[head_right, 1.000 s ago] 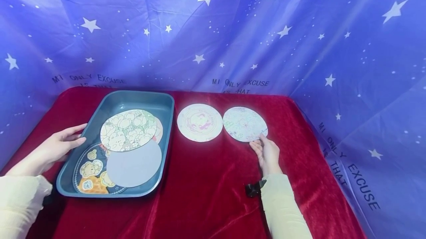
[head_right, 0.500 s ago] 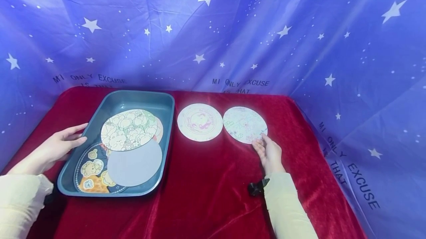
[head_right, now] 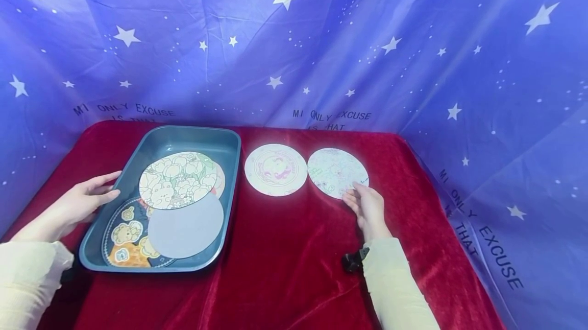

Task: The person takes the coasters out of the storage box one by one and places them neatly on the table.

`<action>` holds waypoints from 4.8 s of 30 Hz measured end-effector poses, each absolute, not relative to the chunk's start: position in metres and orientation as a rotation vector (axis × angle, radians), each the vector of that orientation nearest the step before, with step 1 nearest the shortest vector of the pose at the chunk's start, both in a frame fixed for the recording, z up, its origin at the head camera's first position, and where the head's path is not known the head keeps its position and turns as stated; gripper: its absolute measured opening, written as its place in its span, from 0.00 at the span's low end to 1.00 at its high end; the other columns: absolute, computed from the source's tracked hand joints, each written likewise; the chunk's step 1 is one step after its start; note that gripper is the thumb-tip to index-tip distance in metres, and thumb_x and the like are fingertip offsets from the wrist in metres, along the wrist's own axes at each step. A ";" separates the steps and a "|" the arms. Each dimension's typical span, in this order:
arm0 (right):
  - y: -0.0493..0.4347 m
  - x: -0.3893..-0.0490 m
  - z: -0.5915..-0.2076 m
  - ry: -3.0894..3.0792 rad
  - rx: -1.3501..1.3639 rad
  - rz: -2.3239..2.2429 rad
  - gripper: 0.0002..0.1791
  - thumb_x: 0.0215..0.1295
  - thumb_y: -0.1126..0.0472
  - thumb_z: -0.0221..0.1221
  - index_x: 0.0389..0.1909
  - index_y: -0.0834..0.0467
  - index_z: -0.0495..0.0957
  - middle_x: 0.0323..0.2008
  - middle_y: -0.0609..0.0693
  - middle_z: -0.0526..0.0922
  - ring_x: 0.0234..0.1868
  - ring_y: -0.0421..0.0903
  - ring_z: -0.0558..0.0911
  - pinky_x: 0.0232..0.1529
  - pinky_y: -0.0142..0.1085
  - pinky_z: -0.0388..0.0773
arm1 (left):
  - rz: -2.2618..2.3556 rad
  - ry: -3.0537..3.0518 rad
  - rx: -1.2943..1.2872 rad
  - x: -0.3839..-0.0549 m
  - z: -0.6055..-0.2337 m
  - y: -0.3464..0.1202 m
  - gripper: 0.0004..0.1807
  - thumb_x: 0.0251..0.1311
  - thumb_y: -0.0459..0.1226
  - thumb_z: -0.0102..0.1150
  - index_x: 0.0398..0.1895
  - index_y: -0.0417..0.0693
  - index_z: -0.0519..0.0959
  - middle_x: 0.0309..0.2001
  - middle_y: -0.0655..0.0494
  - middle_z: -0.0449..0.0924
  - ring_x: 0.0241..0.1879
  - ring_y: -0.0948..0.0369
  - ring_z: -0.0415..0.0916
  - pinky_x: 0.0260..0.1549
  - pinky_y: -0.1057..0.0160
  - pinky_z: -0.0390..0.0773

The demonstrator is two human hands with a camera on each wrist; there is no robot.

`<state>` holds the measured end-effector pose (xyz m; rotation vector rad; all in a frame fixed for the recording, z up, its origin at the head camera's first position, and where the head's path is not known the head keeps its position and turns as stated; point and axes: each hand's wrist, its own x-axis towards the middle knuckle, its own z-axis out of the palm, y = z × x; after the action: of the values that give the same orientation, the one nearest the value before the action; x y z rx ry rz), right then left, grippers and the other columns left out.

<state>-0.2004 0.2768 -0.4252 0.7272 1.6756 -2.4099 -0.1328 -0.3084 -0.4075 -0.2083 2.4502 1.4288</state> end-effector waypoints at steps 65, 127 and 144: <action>0.190 -0.210 -0.378 1.769 0.167 -2.386 0.12 0.72 0.69 0.53 0.32 0.55 0.81 0.24 0.49 0.86 0.26 0.41 0.87 0.38 0.34 0.87 | 1.394 2.463 -0.217 -0.134 -0.406 -0.310 0.38 0.76 0.43 0.44 0.79 0.42 0.38 0.68 0.20 0.55 0.50 0.45 0.82 0.51 0.38 0.78; 0.090 -0.203 -0.376 1.636 0.000 -2.333 0.05 0.70 0.70 0.52 0.41 0.65 0.77 0.24 0.48 0.86 0.24 0.41 0.86 0.34 0.33 0.87 | 1.399 2.460 -0.234 -0.133 -0.407 -0.309 0.38 0.76 0.43 0.44 0.79 0.41 0.39 0.68 0.20 0.55 0.50 0.44 0.81 0.53 0.37 0.77; 0.069 -0.200 -0.382 1.653 -0.036 -2.260 0.17 0.71 0.69 0.52 0.56 0.76 0.71 0.25 0.48 0.86 0.26 0.41 0.87 0.36 0.34 0.87 | 1.407 2.470 -0.218 -0.134 -0.409 -0.310 0.38 0.76 0.42 0.45 0.79 0.41 0.40 0.68 0.20 0.57 0.48 0.51 0.82 0.51 0.39 0.80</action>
<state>-0.1997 0.0693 -0.3819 -0.0358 1.6530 -2.2596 -0.1336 -0.3099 -0.4089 -0.2182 2.4703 1.4071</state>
